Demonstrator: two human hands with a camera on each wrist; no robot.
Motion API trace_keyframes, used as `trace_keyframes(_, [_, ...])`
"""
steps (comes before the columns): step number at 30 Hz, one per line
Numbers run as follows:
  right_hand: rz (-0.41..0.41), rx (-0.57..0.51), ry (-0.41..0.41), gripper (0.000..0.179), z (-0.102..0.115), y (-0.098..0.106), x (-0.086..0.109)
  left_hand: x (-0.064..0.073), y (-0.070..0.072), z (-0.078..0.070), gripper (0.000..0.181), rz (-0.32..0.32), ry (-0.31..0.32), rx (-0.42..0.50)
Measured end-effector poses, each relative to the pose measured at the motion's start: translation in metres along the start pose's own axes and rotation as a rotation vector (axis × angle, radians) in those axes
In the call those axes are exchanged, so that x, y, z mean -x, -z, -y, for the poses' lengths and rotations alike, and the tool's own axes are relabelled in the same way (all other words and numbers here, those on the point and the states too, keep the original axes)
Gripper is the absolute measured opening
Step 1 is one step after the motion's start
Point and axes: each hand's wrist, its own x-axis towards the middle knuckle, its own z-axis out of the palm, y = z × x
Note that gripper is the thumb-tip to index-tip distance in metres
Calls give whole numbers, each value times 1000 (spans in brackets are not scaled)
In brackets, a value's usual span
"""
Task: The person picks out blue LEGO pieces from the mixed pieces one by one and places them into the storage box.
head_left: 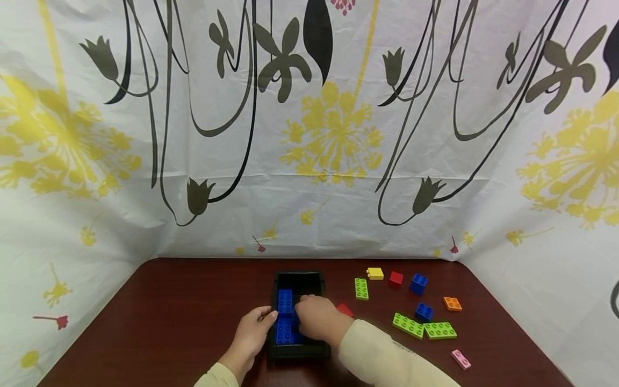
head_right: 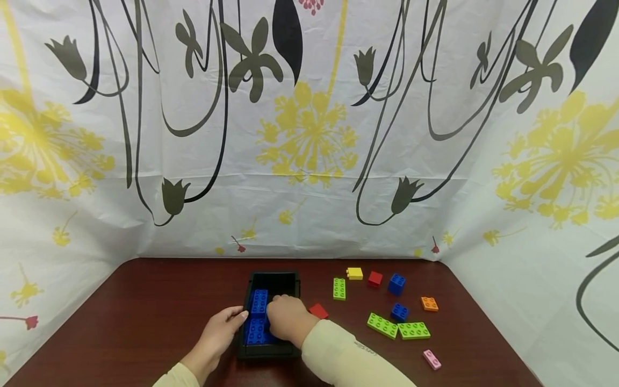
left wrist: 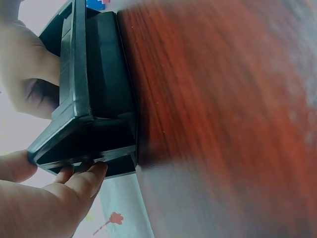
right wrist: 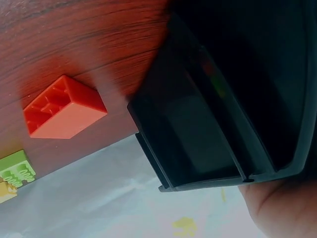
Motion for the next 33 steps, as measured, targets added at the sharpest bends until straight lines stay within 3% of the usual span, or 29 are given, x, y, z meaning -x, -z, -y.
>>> trace_keyframes(33, [137, 70, -2, 16, 7, -1, -4, 1, 0, 0, 50, 9, 2, 2])
